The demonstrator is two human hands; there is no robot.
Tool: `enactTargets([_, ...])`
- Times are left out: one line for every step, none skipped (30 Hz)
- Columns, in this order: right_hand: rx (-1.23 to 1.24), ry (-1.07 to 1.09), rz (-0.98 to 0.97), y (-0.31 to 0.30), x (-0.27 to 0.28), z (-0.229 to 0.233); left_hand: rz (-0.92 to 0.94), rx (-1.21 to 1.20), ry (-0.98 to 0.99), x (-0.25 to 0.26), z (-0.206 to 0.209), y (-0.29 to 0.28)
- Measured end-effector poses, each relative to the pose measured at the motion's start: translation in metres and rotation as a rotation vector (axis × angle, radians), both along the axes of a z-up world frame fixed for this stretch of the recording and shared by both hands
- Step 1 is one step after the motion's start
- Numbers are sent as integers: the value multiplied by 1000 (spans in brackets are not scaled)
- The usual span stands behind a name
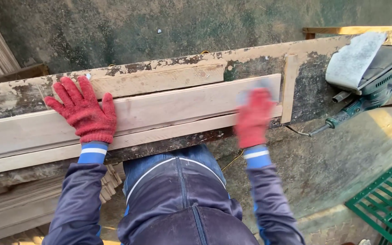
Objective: Manually sanding a long piece of wood using a small piece of sandpaper.
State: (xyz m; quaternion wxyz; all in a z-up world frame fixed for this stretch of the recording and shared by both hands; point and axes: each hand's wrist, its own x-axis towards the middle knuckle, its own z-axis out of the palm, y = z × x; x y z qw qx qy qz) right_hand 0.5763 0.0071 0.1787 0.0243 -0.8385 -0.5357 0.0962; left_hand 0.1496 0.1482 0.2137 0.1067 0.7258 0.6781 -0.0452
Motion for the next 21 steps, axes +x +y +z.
enactTargets([92, 133, 159, 10, -50, 15, 4, 0, -18, 1, 1, 0])
enactTargets([182, 267, 319, 13, -100, 34, 7, 1, -37, 2, 3, 0])
enactTargets([186, 270, 326, 7, -106, 29, 14, 5, -34, -1, -2, -2])
enactTargets([205, 207, 508, 1, -112, 25, 0, 20, -23, -3, -8, -4])
enactTargets([223, 143, 677, -5, -120, 21, -25, 31, -10, -7, -12, -2])
enactTargets([225, 147, 671, 1, -93, 36, -31, 32, -5, -9, -11, -5])
enactTargets([213, 131, 564, 7, -64, 52, -29, 64, 11, -7, -13, -6])
enactTargets([201, 116, 457, 12, -36, 66, -26, 97, 27, -7, -15, -7])
enactTargets([190, 116, 478, -2, -16, 42, -5, 87, 24, -5, -17, -7])
enactTargets([154, 65, 349, -16, 3, 18, 22, 25, 70, -3, -20, -8])
enactTargets([126, 21, 209, -29, 17, -8, 37, -32, 125, -6, -19, -1])
enactTargets([122, 28, 219, -20, -12, 4, 47, -37, 131, -7, -17, -7])
enactTargets([230, 120, 239, -7, -40, 15, 26, -4, 76, -6, -16, -6])
enactTargets([338, 212, 259, 5, -68, 27, 5, 28, 21, -4, -14, -6])
enactTargets([337, 211, 263, 4, -95, 24, 8, 28, 18, -4, -13, -6])
enactTargets([282, 263, 419, 2, -123, 21, 3, 34, 2, -3, -12, -7])
enactTargets([231, 318, 570, 2, -152, 18, -7, 44, -10, -4, -9, -4])
enactTargets([236, 318, 569, 4, -125, 14, -9, 49, -8, -4, -12, -5])
enactTargets([159, 71, 635, 5, -101, 12, -17, 55, -15, -6, -14, -5])
enactTargets([80, -177, 693, 6, -77, 9, -25, 61, -22, -8, -16, -4])
enactTargets([76, -182, 692, 0, -37, 8, -27, 60, -28, -5, -12, -3])
